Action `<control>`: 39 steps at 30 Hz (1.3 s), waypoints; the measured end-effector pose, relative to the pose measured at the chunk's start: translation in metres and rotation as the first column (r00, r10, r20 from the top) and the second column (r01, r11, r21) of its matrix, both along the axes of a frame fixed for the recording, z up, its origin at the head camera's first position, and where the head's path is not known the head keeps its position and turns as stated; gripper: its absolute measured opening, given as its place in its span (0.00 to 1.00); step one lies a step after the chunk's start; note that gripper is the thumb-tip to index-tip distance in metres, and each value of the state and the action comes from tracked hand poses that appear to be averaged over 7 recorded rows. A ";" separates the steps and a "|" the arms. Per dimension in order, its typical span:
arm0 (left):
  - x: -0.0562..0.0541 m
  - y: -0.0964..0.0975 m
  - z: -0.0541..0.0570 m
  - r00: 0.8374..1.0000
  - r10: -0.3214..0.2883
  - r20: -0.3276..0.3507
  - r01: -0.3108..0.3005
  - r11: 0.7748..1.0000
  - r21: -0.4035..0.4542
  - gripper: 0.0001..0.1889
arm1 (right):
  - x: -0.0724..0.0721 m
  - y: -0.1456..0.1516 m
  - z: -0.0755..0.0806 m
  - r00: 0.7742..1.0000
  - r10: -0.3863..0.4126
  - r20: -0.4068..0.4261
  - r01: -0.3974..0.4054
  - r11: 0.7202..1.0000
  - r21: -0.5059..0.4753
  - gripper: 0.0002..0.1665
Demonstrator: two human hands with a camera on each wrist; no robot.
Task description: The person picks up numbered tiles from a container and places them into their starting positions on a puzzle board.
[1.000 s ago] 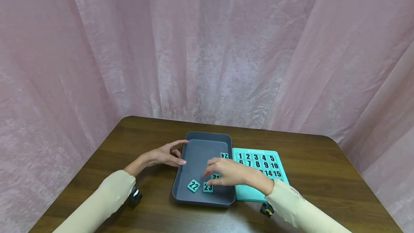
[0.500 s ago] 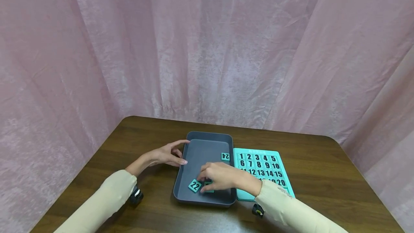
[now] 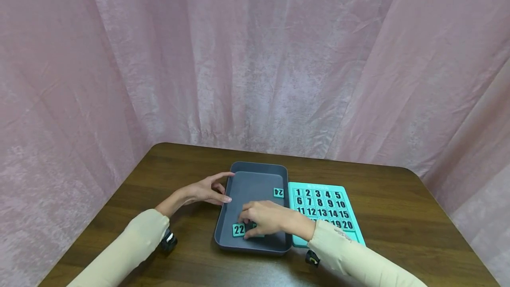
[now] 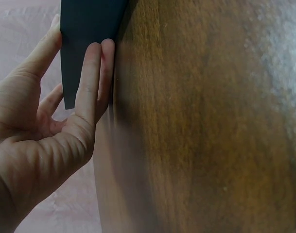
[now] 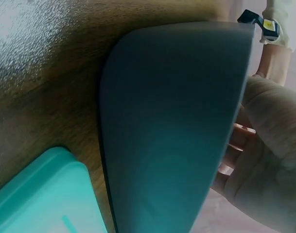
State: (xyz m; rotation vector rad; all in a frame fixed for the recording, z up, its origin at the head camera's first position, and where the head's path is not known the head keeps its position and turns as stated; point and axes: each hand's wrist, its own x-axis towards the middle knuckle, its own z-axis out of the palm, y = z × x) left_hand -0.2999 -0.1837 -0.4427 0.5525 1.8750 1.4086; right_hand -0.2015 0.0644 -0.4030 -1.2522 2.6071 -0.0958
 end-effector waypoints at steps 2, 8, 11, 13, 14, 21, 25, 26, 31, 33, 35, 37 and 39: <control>0.000 0.000 0.000 1.000 -0.001 0.000 0.001 1.000 -0.002 0.51 | 0.000 0.000 -0.001 1.000 -0.005 0.006 0.005 1.000 0.001 0.20; -0.001 0.000 0.000 1.000 -0.006 -0.010 0.006 1.000 -0.008 0.50 | 0.000 0.000 0.000 1.000 -0.017 0.025 0.017 1.000 -0.002 0.22; -0.001 -0.001 -0.001 1.000 -0.008 -0.018 0.008 1.000 -0.017 0.50 | -0.002 0.003 0.002 1.000 -0.017 0.014 0.017 1.000 -0.004 0.23; 0.000 -0.001 -0.001 1.000 -0.009 -0.018 0.008 1.000 -0.024 0.51 | -0.004 0.007 0.005 1.000 -0.022 0.012 0.023 1.000 -0.013 0.24; 0.000 -0.001 -0.001 1.000 -0.007 -0.015 0.007 1.000 -0.027 0.51 | -0.005 0.009 0.007 1.000 -0.028 0.013 0.028 0.999 -0.019 0.23; -0.001 -0.001 0.000 1.000 -0.001 -0.004 0.001 1.000 -0.014 0.51 | -0.014 0.031 0.015 0.995 -0.095 0.033 0.097 0.994 -0.056 0.19; -0.001 -0.001 -0.001 1.000 -0.010 -0.009 0.010 1.000 -0.003 0.51 | -0.015 0.041 0.017 0.993 -0.113 0.038 0.114 0.992 -0.047 0.18; -0.001 -0.001 0.000 1.000 -0.013 -0.012 0.013 1.000 -0.001 0.51 | -0.015 0.043 0.017 0.992 -0.115 0.042 0.117 0.992 -0.044 0.18; -0.001 -0.001 0.000 1.000 -0.010 -0.005 0.010 1.000 -0.004 0.51 | -0.013 0.052 0.017 0.991 -0.127 0.046 0.128 0.991 -0.024 0.23; -0.001 -0.001 0.001 1.000 -0.006 -0.002 0.006 1.000 -0.007 0.51 | -0.013 0.054 0.016 0.991 -0.131 0.034 0.131 0.991 -0.010 0.24; -0.001 -0.001 0.001 1.000 0.000 0.001 0.000 1.000 -0.008 0.51 | -0.013 0.056 0.015 0.990 -0.137 0.018 0.137 0.991 0.007 0.25; -0.002 -0.001 0.001 1.000 0.001 0.002 -0.001 1.000 -0.012 0.51 | -0.013 0.057 0.013 0.989 -0.147 0.011 0.146 0.989 0.018 0.26; -0.002 -0.001 0.000 1.000 0.003 0.002 -0.003 1.000 -0.015 0.51 | -0.013 0.057 0.012 0.988 -0.155 0.013 0.155 0.988 0.019 0.25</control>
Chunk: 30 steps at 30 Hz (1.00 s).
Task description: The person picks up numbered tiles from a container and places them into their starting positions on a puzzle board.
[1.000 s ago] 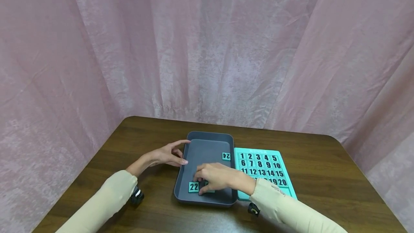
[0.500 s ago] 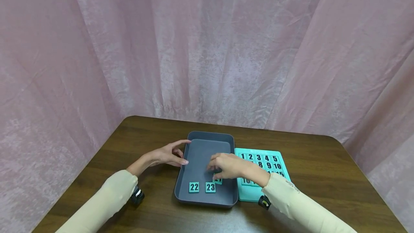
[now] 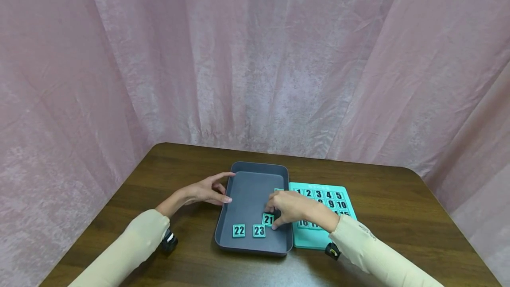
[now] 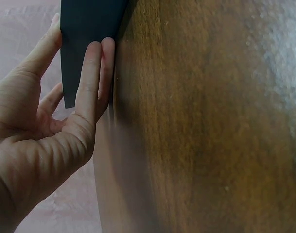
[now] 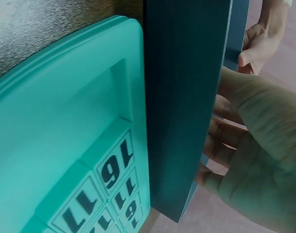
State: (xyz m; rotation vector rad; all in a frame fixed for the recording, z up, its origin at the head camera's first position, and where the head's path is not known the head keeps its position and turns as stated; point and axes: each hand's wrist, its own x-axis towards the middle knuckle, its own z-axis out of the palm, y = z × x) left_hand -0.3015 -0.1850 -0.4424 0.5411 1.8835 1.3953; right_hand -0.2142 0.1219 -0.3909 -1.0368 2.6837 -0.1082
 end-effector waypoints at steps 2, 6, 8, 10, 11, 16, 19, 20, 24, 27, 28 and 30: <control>0.000 0.000 0.000 1.000 0.005 0.006 -0.005 1.000 -0.004 0.51 | 0.001 0.000 0.000 1.000 -0.012 0.004 0.012 1.000 -0.001 0.24; 0.001 0.000 0.001 1.000 0.005 0.002 -0.005 1.000 -0.003 0.51 | 0.002 0.001 -0.001 1.000 -0.021 0.002 0.021 1.000 -0.012 0.20; 0.001 0.000 0.001 1.000 0.001 -0.004 -0.001 1.000 -0.003 0.51 | 0.002 0.002 -0.002 1.000 -0.019 -0.001 0.019 1.000 -0.019 0.19; 0.001 0.000 0.001 1.000 0.002 -0.005 -0.002 1.000 -0.004 0.51 | 0.003 0.002 -0.002 1.000 -0.012 -0.007 0.012 1.000 -0.025 0.18; 0.001 0.000 0.001 1.000 0.002 -0.006 -0.002 1.000 -0.004 0.51 | 0.003 0.003 -0.002 1.000 -0.009 -0.010 0.009 1.000 -0.027 0.18; 0.002 0.000 0.001 1.000 0.006 -0.002 -0.006 1.000 -0.003 0.51 | 0.003 0.005 -0.001 1.000 -0.014 -0.005 0.014 0.999 -0.050 0.18; 0.002 0.000 0.001 1.000 0.006 -0.003 -0.006 1.000 -0.003 0.51 | 0.004 0.007 0.000 1.000 -0.022 0.007 0.022 0.996 -0.091 0.17; 0.002 0.000 0.001 1.000 0.003 -0.007 -0.003 1.000 -0.003 0.52 | 0.004 0.008 0.000 1.000 -0.025 0.013 0.027 0.994 -0.106 0.17; 0.001 0.001 0.001 1.000 0.006 -0.008 -0.006 1.000 -0.009 0.52 | 0.005 0.010 0.002 0.999 -0.018 0.028 0.022 0.987 -0.162 0.16; 0.001 0.001 0.001 1.000 0.012 -0.006 -0.012 1.000 -0.016 0.52 | 0.007 0.012 0.003 0.999 -0.013 0.034 0.019 0.981 -0.194 0.17; 0.000 0.001 0.001 1.000 0.012 -0.007 -0.012 1.000 -0.016 0.52 | 0.007 0.013 0.003 0.999 -0.014 0.032 0.020 0.979 -0.203 0.17; 0.000 0.001 0.001 1.000 0.007 -0.013 -0.008 1.000 -0.014 0.52 | 0.009 0.014 0.005 0.999 -0.022 0.024 0.027 0.976 -0.217 0.16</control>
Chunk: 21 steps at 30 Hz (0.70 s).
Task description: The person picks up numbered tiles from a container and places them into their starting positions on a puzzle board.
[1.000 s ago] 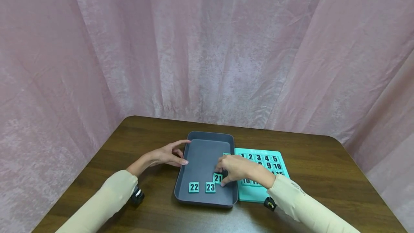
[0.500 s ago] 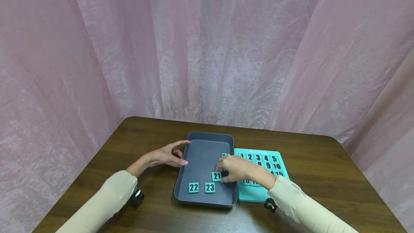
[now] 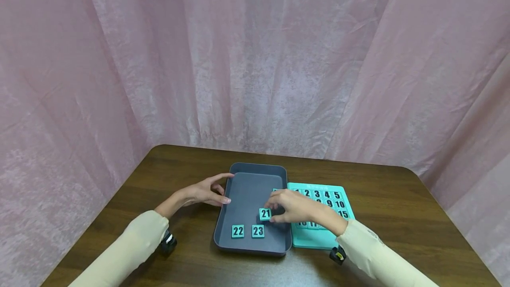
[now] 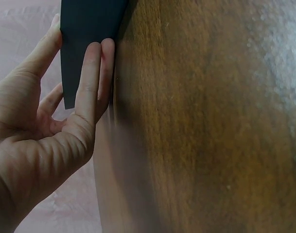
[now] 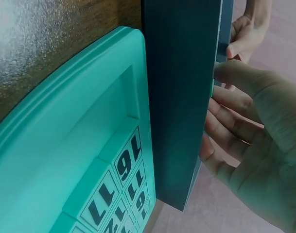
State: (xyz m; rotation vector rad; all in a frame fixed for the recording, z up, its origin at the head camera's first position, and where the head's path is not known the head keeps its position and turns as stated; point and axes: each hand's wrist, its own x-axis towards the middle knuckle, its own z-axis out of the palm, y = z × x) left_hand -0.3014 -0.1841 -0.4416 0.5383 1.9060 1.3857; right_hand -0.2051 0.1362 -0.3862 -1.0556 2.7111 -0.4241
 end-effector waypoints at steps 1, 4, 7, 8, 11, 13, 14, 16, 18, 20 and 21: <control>0.000 0.000 0.000 1.000 -0.002 0.000 0.002 1.000 0.002 0.52 | 0.001 0.001 0.001 1.000 -0.004 -0.004 0.004 1.000 -0.008 0.16; 0.001 0.000 -0.001 1.000 -0.004 0.006 0.004 1.000 0.008 0.51 | 0.004 0.005 0.002 1.000 -0.016 -0.020 0.015 1.000 -0.022 0.16; 0.000 -0.001 -0.002 1.000 -0.010 0.010 0.009 1.000 0.013 0.52 | 0.006 0.009 0.004 1.000 -0.019 -0.024 0.018 0.999 -0.034 0.17; 0.000 -0.001 -0.002 1.000 -0.012 0.009 0.012 1.000 0.015 0.52 | 0.006 0.010 0.004 0.999 -0.021 -0.025 0.021 0.999 -0.035 0.17; 0.000 0.000 -0.002 1.000 -0.020 0.007 0.019 1.000 0.016 0.52 | 0.008 0.014 0.005 0.999 -0.027 -0.024 0.026 0.998 -0.050 0.18; 0.000 0.000 -0.002 1.000 -0.022 0.006 0.022 1.000 0.015 0.52 | 0.009 0.017 0.006 0.999 -0.032 -0.028 0.030 0.998 -0.063 0.18; 0.000 0.000 -0.002 1.000 -0.020 0.007 0.020 1.000 0.012 0.52 | 0.009 0.019 0.006 0.999 -0.033 -0.033 0.031 0.997 -0.068 0.18; 0.000 0.000 -0.003 1.000 -0.017 0.010 0.017 1.000 0.013 0.52 | 0.010 0.021 0.007 0.999 -0.033 -0.041 0.029 0.997 -0.078 0.18; 0.000 0.000 -0.003 1.000 -0.014 0.012 0.014 1.000 0.013 0.52 | 0.011 0.023 0.007 0.998 -0.035 -0.045 0.031 0.996 -0.088 0.18; 0.000 -0.001 -0.003 1.000 -0.009 0.016 0.009 1.000 0.012 0.52 | 0.012 0.026 0.007 0.998 -0.036 -0.045 0.031 0.995 -0.099 0.18; 0.000 -0.001 -0.003 1.000 -0.009 0.015 0.009 1.000 0.012 0.52 | 0.012 0.027 0.007 0.998 -0.037 -0.042 0.032 0.994 -0.107 0.18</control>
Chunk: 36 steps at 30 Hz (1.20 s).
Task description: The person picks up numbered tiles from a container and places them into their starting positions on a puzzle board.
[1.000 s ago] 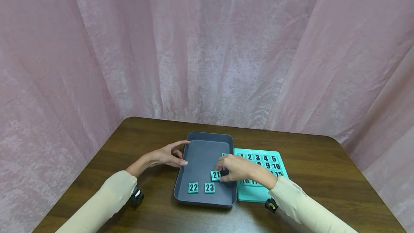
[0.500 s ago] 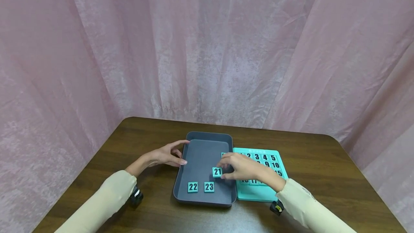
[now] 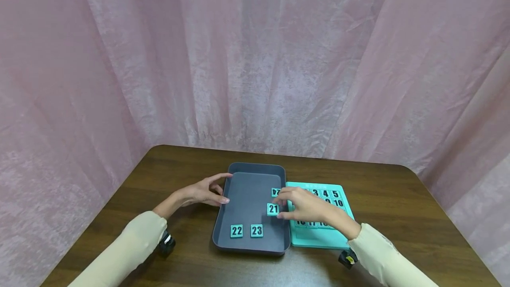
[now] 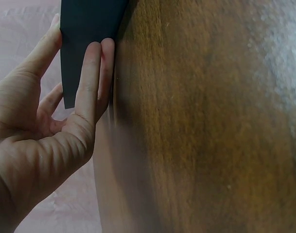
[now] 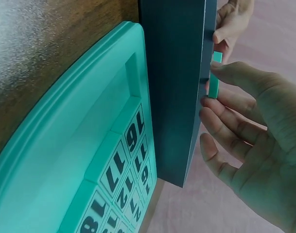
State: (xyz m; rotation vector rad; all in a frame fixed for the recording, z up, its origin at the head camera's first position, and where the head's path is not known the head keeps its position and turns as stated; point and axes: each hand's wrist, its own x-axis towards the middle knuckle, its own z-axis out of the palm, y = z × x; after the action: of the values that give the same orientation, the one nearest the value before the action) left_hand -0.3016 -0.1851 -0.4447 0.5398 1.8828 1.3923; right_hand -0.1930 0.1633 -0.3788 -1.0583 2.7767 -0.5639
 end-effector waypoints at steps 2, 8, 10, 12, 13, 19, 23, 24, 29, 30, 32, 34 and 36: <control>0.000 0.000 0.000 1.000 0.004 -0.002 -0.004 1.000 -0.003 0.52 | 0.002 0.003 0.001 1.000 -0.003 0.002 0.003 1.000 -0.015 0.18; 0.000 0.001 -0.001 1.000 0.011 0.000 -0.011 1.000 -0.007 0.52 | 0.009 0.016 0.003 1.000 -0.006 -0.010 0.006 0.998 -0.065 0.17; 0.000 0.001 -0.002 1.000 0.010 0.001 -0.010 1.000 -0.006 0.51 | 0.012 0.021 0.003 1.000 -0.007 -0.012 0.006 0.997 -0.078 0.17; 0.000 0.001 -0.002 1.000 0.013 0.006 -0.013 1.000 -0.004 0.51 | 0.015 0.026 0.002 1.000 -0.013 -0.008 0.013 0.996 -0.087 0.17; 0.000 0.001 -0.002 1.000 0.013 0.004 -0.013 1.000 -0.003 0.51 | 0.016 0.029 0.002 1.000 -0.020 -0.007 0.019 0.996 -0.087 0.17; 0.001 -0.001 -0.002 1.000 0.009 -0.002 -0.009 1.000 0.002 0.51 | 0.025 0.044 -0.003 0.999 -0.026 -0.040 0.022 0.995 -0.097 0.16; 0.001 0.000 0.000 1.000 0.011 -0.003 -0.011 1.000 -0.004 0.51 | 0.028 0.053 -0.006 0.998 -0.009 -0.055 0.002 0.993 -0.118 0.15; 0.001 0.001 0.000 1.000 0.008 -0.010 -0.008 1.000 -0.007 0.51 | 0.029 0.055 -0.007 0.999 -0.009 -0.053 0.003 0.993 -0.119 0.15; 0.001 0.001 0.000 1.000 0.010 -0.015 -0.010 1.000 -0.017 0.51 | 0.034 0.063 -0.012 1.000 -0.019 -0.022 0.016 0.994 -0.106 0.16; 0.001 0.001 0.000 1.000 0.009 -0.016 -0.010 1.000 -0.017 0.51 | 0.035 0.064 -0.013 1.000 -0.018 -0.017 0.016 0.995 -0.100 0.16; 0.001 0.000 0.001 1.000 0.011 -0.011 -0.011 1.000 -0.017 0.51 | 0.037 0.066 -0.016 1.000 -0.010 0.000 0.010 0.995 -0.096 0.16; 0.001 0.000 0.000 1.000 0.008 -0.011 -0.008 1.000 -0.013 0.51 | 0.038 0.067 -0.018 1.000 0.003 0.011 -0.002 0.995 -0.100 0.16; 0.001 0.000 0.000 1.000 0.006 -0.003 -0.006 1.000 -0.002 0.51 | 0.040 0.068 -0.020 1.000 0.019 0.019 -0.017 0.995 -0.102 0.16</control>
State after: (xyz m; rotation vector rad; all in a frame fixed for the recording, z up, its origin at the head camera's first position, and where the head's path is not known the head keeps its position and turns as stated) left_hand -0.3003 -0.1851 -0.4443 0.5368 1.8894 1.3943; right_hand -0.1530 0.2310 -0.3992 -1.0893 2.7445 -0.7174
